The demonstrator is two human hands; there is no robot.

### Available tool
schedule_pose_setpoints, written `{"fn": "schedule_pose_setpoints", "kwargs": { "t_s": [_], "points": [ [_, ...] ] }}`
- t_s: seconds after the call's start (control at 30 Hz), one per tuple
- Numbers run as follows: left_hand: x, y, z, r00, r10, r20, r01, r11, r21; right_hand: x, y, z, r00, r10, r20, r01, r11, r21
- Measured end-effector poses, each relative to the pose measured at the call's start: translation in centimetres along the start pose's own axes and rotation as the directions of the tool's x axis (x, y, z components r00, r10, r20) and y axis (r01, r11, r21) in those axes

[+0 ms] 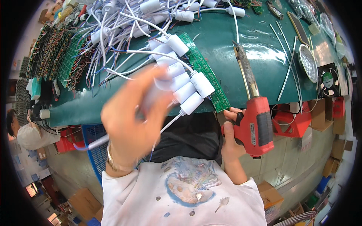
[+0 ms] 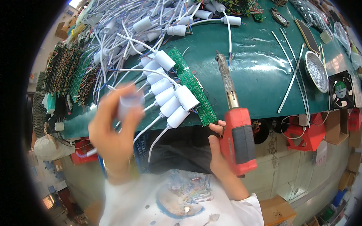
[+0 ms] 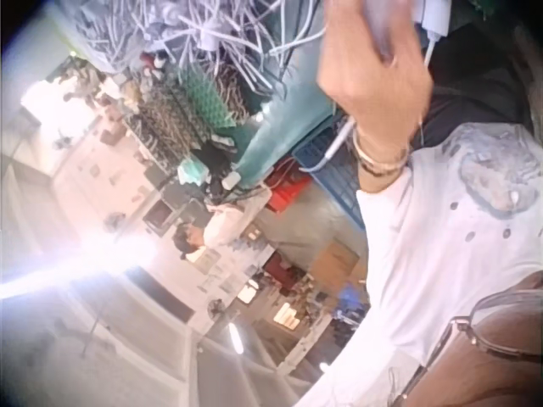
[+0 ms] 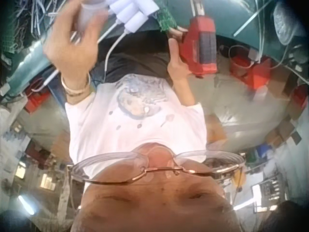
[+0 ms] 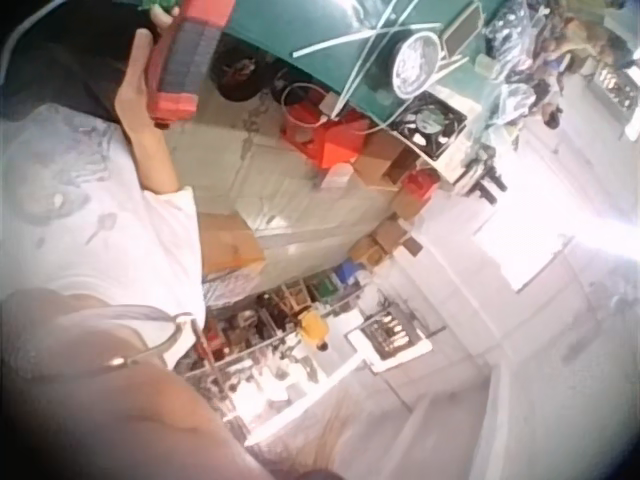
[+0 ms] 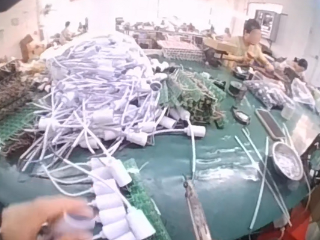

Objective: The person solders wires from white components onto circuit boards using a soldering iron and places an assembled board into a basket.

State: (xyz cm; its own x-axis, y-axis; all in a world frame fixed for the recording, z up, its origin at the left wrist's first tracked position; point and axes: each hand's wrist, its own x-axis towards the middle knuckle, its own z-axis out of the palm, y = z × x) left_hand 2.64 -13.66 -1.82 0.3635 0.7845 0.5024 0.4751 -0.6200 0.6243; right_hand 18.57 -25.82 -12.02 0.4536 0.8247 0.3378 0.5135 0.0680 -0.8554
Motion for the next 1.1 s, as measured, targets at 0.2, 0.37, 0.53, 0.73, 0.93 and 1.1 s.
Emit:
{"fn": "schedule_pose_setpoints", "kwargs": {
  "t_s": [0.2,0.37,0.53,0.73,0.93,1.1],
  "points": [
    [-5.8,0.8,2.9,0.962,-0.065,0.264,0.111,0.98,-0.165,-1.5,-0.3,-1.2,0.992,0.073,-0.105,-0.046,0.97,0.237],
    [-6.8,0.0,5.1,0.977,-0.014,0.214,0.067,0.967,-0.245,-3.0,-1.4,-3.4,0.987,0.142,-0.072,-0.121,0.964,0.238],
    [-6.6,0.2,5.8,0.985,0.078,0.154,-0.063,0.993,-0.1,-4.0,-2.3,-4.6,0.988,0.089,-0.123,-0.06,0.973,0.224],
    [-6.1,-0.1,7.3,0.995,0.064,0.071,-0.059,0.996,-0.074,-4.7,-2.4,-5.3,0.98,0.111,-0.165,-0.075,0.975,0.211],
    [-6.1,-0.5,8.1,0.994,0.097,0.054,-0.1,0.994,0.05,-5.9,-1.6,-6.6,0.986,0.076,-0.149,-0.018,0.933,0.359],
    [-6.0,-1.1,9.2,0.988,0.144,-0.048,-0.138,0.984,0.117,-7.2,-1.2,-8.7,0.989,0.147,0.022,-0.135,0.831,0.539]
  ]
}}
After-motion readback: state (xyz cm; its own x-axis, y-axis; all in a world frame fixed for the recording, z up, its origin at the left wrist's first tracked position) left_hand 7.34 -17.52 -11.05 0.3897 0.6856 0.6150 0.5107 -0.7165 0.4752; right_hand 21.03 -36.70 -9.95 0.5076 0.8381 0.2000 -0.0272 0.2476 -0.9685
